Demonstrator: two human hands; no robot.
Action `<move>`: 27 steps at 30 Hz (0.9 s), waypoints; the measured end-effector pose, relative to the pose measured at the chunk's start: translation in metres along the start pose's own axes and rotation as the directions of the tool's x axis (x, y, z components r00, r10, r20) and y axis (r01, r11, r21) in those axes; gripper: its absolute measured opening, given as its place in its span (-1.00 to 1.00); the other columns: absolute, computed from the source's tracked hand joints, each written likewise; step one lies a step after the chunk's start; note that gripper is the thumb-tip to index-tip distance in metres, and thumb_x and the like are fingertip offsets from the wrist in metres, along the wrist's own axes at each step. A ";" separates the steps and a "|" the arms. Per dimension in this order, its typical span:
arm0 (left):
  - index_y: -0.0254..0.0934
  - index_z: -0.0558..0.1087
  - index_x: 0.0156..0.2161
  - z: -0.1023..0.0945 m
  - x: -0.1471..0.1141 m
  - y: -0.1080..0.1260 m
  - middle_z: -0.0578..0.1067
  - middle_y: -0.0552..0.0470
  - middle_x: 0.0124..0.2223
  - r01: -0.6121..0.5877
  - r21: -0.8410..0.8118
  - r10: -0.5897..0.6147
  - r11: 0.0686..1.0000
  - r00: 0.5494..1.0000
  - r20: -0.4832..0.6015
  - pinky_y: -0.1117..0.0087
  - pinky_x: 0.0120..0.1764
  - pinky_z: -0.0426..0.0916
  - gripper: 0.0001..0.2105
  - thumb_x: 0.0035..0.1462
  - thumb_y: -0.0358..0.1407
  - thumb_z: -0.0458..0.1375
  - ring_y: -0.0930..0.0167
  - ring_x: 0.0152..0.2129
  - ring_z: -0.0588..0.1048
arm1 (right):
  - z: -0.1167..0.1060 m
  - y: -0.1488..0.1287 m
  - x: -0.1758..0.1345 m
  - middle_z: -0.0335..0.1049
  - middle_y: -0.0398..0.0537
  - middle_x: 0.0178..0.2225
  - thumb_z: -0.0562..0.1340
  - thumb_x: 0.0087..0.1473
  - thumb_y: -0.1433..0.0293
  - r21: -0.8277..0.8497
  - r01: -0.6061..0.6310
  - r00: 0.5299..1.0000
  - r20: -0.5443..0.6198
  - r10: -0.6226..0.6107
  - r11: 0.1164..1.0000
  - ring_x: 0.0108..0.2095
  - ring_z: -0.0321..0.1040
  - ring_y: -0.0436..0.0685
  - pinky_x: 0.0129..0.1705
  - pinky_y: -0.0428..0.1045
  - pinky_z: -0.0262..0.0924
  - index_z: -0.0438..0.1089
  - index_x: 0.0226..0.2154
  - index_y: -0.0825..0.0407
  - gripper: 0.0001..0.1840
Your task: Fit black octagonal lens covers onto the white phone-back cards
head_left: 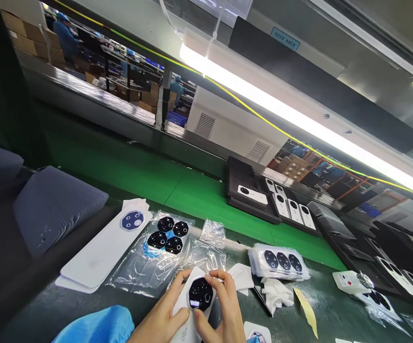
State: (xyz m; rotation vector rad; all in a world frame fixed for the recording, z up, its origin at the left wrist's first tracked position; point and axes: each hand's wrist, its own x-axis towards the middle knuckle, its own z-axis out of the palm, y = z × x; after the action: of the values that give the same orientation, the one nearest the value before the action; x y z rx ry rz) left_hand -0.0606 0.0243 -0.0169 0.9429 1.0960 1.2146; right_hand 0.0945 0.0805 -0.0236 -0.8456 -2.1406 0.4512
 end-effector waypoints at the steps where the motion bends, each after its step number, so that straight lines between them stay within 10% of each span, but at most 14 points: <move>1: -0.29 0.07 0.17 0.000 0.000 0.001 0.36 -0.11 0.15 -0.005 0.006 0.005 1.000 1.000 0.003 0.31 0.09 0.20 -0.38 -0.08 -0.30 0.00 0.19 0.23 0.13 | 0.000 0.000 0.000 0.26 0.03 -0.05 0.21 -0.16 0.51 0.000 -0.002 1.000 0.007 0.002 1.000 -0.02 0.31 0.24 0.01 0.08 0.25 0.27 -0.03 -0.06 -0.45; 27: -0.24 0.07 0.15 -0.003 0.004 -0.016 0.32 -0.13 0.15 -0.022 0.005 0.021 1.000 0.999 0.044 0.26 0.04 0.23 -0.41 -0.06 -0.26 -0.02 0.19 0.06 0.32 | 0.001 -0.003 -0.001 0.26 0.03 -0.06 0.24 -0.20 0.54 -0.023 -0.041 0.999 0.026 0.041 0.999 -0.03 0.30 0.23 0.01 0.07 0.25 0.29 -0.04 -0.07 -0.42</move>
State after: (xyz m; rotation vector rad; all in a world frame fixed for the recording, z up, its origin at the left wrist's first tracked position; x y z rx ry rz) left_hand -0.0601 0.0260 -0.0337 0.9837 1.0576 1.2035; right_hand 0.0928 0.0780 -0.0229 -0.9023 -2.1593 0.4618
